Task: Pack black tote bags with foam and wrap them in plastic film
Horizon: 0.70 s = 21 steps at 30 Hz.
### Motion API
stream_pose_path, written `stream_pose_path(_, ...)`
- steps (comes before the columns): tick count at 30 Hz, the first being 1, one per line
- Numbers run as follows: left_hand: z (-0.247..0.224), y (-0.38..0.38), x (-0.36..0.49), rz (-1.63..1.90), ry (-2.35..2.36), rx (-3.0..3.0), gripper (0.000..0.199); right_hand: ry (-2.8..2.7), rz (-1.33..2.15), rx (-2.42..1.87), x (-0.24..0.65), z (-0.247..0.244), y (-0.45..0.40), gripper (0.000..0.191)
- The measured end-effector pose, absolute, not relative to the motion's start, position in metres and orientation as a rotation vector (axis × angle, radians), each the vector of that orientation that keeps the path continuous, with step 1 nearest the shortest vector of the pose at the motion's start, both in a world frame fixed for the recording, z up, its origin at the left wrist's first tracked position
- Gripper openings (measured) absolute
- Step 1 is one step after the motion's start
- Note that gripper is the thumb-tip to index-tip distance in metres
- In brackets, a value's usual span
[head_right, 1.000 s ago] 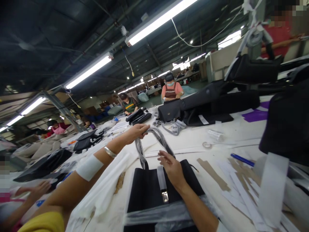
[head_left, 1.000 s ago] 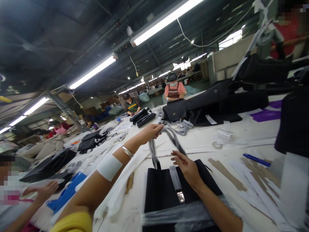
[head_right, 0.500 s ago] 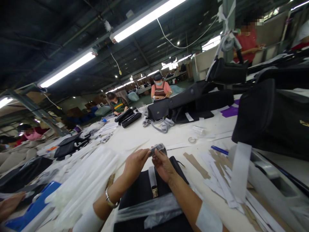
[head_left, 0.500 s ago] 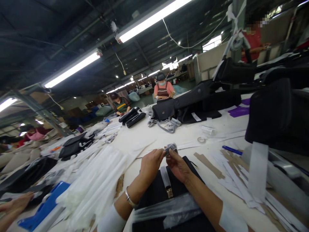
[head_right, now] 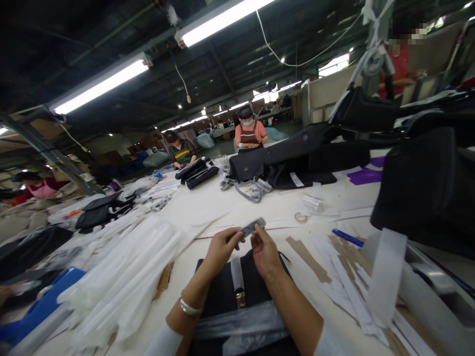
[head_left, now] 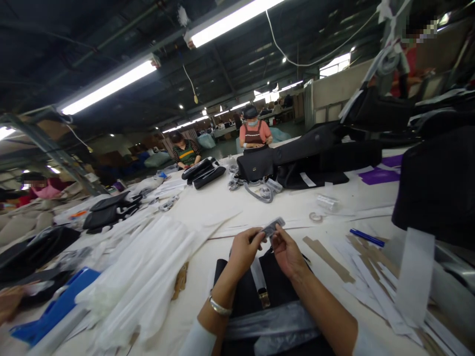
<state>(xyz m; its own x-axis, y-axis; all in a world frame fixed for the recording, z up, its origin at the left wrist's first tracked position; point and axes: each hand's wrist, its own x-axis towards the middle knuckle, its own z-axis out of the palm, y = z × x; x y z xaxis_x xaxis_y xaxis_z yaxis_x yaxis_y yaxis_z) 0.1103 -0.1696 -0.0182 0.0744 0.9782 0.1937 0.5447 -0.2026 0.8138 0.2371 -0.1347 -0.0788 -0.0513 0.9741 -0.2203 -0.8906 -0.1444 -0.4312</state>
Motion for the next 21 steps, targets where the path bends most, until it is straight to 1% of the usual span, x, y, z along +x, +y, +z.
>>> stream_pose_path(3, -0.032, -0.164, 0.118, 1.082, 1.576, 1.825, 0.027, -0.244, 1.613, -0.577, 0.234, -0.084, -0.135, 0.016)
stream_pose_path(5, -0.043, -0.163, 0.117, 1.165, 1.573, 1.755, 0.026, -0.38, 1.614, -0.668, 0.232, -0.083, -0.141, 0.019)
stream_pose_path(7, -0.053, -0.164, 0.111, 1.267, 1.512, 1.661, 0.025, -0.66, 1.615, -0.822, 0.236, -0.075, -0.148, 0.025)
stream_pose_path(10, -0.063, -0.166, 0.098, 1.355, 1.443, 1.509, 0.029, -1.383, 1.515, -1.141, 0.255, -0.044, -0.149, 0.026)
stream_pose_path(11, -0.064, -0.166, 0.094, 1.37, 1.437, 1.449, 0.031, -1.643, 1.419, -1.233, 0.264, -0.031, -0.144, 0.029)
stream_pose_path(13, -0.066, -0.165, 0.089, 1.407, 1.418, 1.336, 0.035, -1.992, 1.117, -1.362, 0.276, -0.005, -0.123, 0.04)
stream_pose_path(15, -0.067, -0.163, 0.087, 1.442, 1.393, 1.272, 0.038, -2.135, 0.76, -1.351, 0.279, 0.01, -0.086, 0.04)
stream_pose_path(17, -0.07, -0.161, 0.088, 1.455, 1.391, 1.283, 0.041, -2.194, 0.534, -1.261, 0.27, 0.009, -0.036, 0.035)
stream_pose_path(21, -0.085, -0.156, 0.092, 1.544, 1.414, 1.384, 0.051, -2.226, 0.33, -1.449, 0.232, -0.022, 0.066, 0.033)
